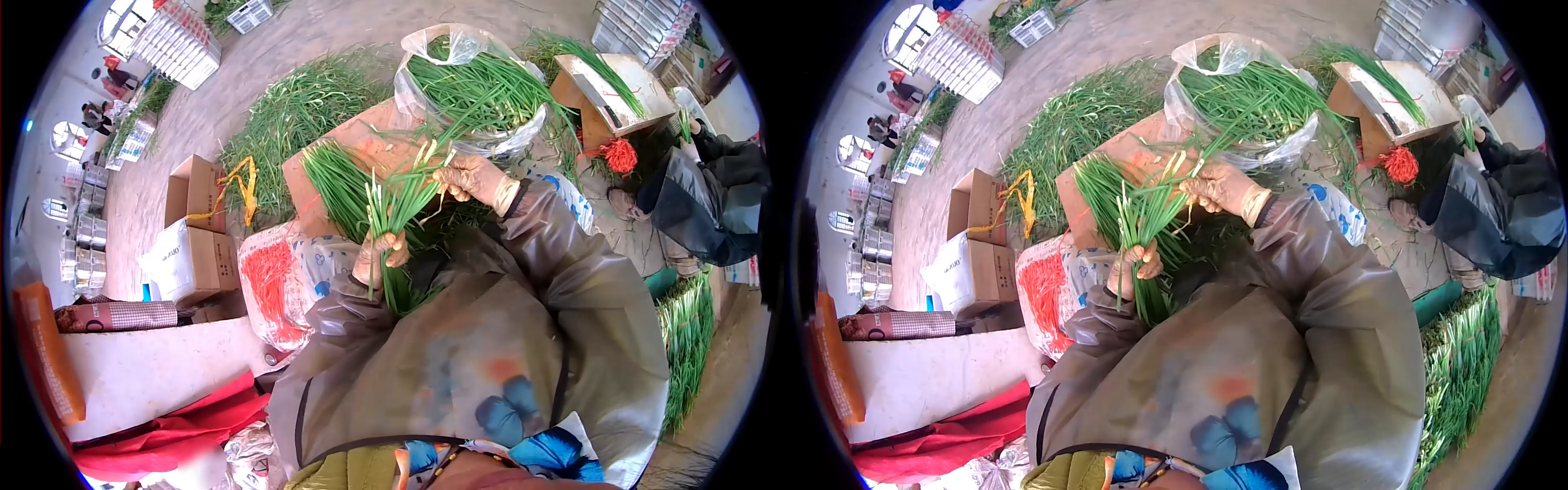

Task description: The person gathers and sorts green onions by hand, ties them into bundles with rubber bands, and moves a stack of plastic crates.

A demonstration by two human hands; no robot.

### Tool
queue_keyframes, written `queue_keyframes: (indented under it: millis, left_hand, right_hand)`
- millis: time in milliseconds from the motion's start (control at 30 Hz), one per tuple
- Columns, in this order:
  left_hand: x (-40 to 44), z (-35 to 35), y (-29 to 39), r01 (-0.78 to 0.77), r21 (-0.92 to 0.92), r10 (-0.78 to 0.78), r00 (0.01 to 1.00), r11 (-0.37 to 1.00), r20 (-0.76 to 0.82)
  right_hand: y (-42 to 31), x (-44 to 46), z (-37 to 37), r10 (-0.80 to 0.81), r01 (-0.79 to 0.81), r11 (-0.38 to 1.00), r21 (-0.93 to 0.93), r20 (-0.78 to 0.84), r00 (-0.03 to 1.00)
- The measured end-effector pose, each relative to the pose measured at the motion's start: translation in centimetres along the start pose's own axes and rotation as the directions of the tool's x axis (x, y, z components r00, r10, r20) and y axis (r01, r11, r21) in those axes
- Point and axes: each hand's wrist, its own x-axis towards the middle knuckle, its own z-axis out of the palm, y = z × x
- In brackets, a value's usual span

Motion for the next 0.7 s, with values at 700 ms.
queue_keyframes:
  millis: [700]
  left_hand:
    - [-0.3,1.9,0.1,0.014,0.224,0.030,0.981,0.974,-0.190]
  right_hand:
    - [-0.3,0.3,0.4,-0.213,0.255,0.838,-0.482,0.143,0.967]
